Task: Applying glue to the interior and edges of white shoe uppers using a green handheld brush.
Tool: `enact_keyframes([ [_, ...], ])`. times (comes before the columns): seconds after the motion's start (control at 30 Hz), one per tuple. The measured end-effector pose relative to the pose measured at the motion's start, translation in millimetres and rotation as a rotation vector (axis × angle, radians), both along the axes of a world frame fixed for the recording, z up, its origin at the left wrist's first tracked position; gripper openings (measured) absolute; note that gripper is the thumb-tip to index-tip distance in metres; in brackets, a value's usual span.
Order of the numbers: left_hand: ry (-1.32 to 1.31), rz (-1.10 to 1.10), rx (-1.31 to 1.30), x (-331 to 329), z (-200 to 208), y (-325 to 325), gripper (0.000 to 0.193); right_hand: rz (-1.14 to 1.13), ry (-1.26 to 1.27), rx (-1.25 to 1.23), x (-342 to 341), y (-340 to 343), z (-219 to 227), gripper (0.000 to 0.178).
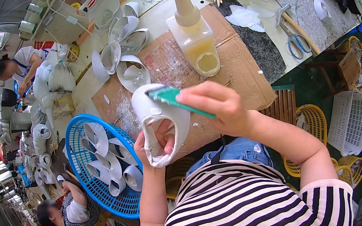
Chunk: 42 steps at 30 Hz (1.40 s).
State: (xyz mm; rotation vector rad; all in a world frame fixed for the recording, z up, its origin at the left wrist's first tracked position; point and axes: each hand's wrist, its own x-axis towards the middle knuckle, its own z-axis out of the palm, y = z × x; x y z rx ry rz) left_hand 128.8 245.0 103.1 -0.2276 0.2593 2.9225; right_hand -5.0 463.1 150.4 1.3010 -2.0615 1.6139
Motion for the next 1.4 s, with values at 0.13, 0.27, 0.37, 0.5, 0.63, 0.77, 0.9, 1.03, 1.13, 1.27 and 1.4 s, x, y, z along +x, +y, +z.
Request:
enact_keyframes([
  [0.13, -0.01, 0.064, -0.044, 5.0, -12.3, -13.4, 0.05, 0.115, -0.069, 0.022, 14.0, 17.4, 4.2, 0.028],
  [0.27, 0.026, 0.108, -0.097, 6.4, -8.7, -18.2, 0.046, -0.28, -0.358, 0.047, -14.2, 30.8, -22.0, 0.016],
  [0.37, -0.14, 0.142, -0.474, -4.0, -0.4, -14.3, 0.041, -0.442, -0.364, 0.168, -49.2, 38.7, -74.0, 0.016],
  [0.5, -0.072, 0.199, -0.781, -9.2, -36.2, -16.6, 0.035, -0.301, -0.09, 0.275, -62.9, 34.1, -116.9, 0.014],
  [0.63, -0.105, 0.289, -0.953, -30.9, -56.2, -7.7, 0.029, -0.583, -0.424, 0.128, -56.1, 40.2, -108.0, 0.012],
  [0.77, -0.148, 0.217, -1.137, -35.1, -99.6, 5.5, 0.024, -0.377, -1.058, -0.11, -49.1, 57.5, -120.0, 0.015],
  [0.9, -0.178, 0.19, -1.16, -23.1, -109.9, 8.2, 0.023, -0.284, -1.049, -0.091, -18.6, 31.1, -119.3, 0.014],
  [1.03, -0.217, 0.139, -1.162, -7.2, -103.7, 5.0, 0.022, -0.38, -0.808, 0.045, -5.3, 22.2, -127.6, 0.013],
  [1.13, -0.257, 0.213, -1.008, -5.1, -88.0, 9.3, 0.019, -0.472, -0.608, 0.056, -8.2, 32.9, -118.1, 0.017],
  [1.27, -0.194, 0.257, -0.916, -4.7, -68.4, 7.9, 0.015, -0.389, -0.112, 0.26, -27.1, 47.7, -120.6, 0.035],
  [1.4, -0.106, 0.246, -0.95, -1.5, -52.4, 7.5, 0.025, -0.294, 0.027, 0.576, -15.1, 50.2, -147.2, 0.048],
])
